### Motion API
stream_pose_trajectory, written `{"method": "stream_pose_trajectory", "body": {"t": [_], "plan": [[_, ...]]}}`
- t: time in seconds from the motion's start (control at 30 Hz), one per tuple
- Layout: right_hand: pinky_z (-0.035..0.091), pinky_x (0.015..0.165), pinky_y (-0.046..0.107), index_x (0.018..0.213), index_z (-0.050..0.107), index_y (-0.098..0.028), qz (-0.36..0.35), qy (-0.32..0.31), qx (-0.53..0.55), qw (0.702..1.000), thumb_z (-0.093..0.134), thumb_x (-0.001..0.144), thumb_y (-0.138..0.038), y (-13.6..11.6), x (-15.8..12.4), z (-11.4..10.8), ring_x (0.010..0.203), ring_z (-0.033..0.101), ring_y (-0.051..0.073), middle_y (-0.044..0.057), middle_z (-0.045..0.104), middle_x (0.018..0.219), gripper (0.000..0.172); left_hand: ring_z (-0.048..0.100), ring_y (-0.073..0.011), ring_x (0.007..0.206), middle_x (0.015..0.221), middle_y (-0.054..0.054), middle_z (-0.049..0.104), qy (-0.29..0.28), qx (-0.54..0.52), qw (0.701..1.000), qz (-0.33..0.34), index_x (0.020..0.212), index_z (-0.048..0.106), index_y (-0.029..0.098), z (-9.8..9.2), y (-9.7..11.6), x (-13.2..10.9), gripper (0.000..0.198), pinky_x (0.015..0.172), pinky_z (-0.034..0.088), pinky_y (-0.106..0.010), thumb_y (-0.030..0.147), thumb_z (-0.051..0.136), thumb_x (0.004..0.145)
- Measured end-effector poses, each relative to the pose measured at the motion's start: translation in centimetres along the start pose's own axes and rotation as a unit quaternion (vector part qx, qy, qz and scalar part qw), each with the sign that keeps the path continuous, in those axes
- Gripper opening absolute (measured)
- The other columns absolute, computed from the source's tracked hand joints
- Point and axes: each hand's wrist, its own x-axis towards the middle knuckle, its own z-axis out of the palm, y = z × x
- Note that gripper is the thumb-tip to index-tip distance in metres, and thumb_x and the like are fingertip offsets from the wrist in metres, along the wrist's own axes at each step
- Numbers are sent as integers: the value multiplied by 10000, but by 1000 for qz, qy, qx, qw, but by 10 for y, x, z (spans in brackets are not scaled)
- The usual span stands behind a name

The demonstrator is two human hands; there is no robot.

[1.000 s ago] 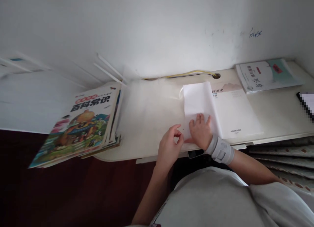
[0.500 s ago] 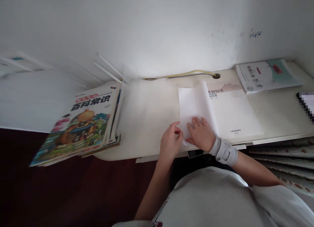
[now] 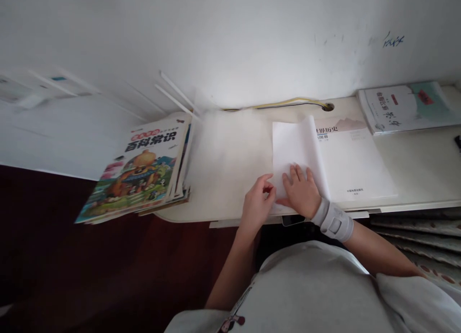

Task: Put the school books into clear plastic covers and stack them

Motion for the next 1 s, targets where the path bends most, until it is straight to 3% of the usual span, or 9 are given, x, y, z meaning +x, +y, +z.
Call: {"method": "stream_pose_trajectory", "body": {"t": [0.2,0.3,0.47,0.53,0.63,0.77,0.87,0.93,1.0], "plan": [[287,1053,501,1341,451,-84,-60,-11,7,998,500,876,-463,10,-7,-2,1312,373,323,244,405,1404,602,584,-136,768,827,-15,602,1,44,999,20,1166,513,167,7,-5,1,354,785,485,-306,111,475,818],[302,1046,494,1324,466,-65,-84,-16,3,996,532,860,-454,15,-6,-6,1297,392,330,253,410,1396,609,570,-177,882,920,-56,605,4,107,993,56,1148,538,166,8,-3,-2,346,853,465,-357,108,488,810],[397,977,400,1276,525,-122,-152,-49,36,986,460,904,-422,52,29,-26,1180,525,258,179,541,1305,483,514,-239,1059,1148,-90,581,-40,216,971,96,1031,623,195,9,2,-6,252,887,436,-405,127,506,818],[339,1023,461,1287,517,-146,-114,-14,34,993,420,920,-402,78,58,-32,1259,444,276,162,482,1370,458,515,-235,1062,1133,-83,593,-48,231,967,98,1030,625,202,9,1,-7,253,877,439,-398,123,500,825],[241,1052,578,1293,516,-150,14,38,46,998,472,886,-414,117,104,-26,1361,265,346,166,330,1474,487,528,-241,1049,1123,-87,605,-52,252,961,106,1027,624,191,8,-1,-6,248,861,449,-403,117,502,825],[292,1064,507,1332,458,-96,105,121,191,968,428,881,-480,146,136,4,1358,294,296,208,388,1426,594,526,-251,1104,1195,-119,589,-45,274,952,128,1062,612,172,12,6,-7,251,909,437,-423,136,475,856],[301,1069,486,1325,456,-92,116,187,260,940,379,876,-543,148,138,26,1342,332,265,211,429,1393,641,416,-277,1269,1362,-159,474,-70,263,937,219,1259,500,161,27,27,-8,407,1010,367,-457,354,457,903],[300,1068,491,1319,466,-117,111,207,283,930,385,861,-571,148,135,35,1342,334,258,198,421,1403,651,290,-308,1357,1453,-165,361,-115,254,909,310,1354,399,165,38,44,-8,615,1062,295,-496,539,444,867],[299,1067,501,1324,466,-152,107,210,305,923,394,853,-577,149,132,37,1348,326,250,176,411,1418,639,209,-318,1391,1489,-159,301,-151,259,878,373,1378,362,175,47,58,-5,668,1085,245,-517,579,438,852]]}}
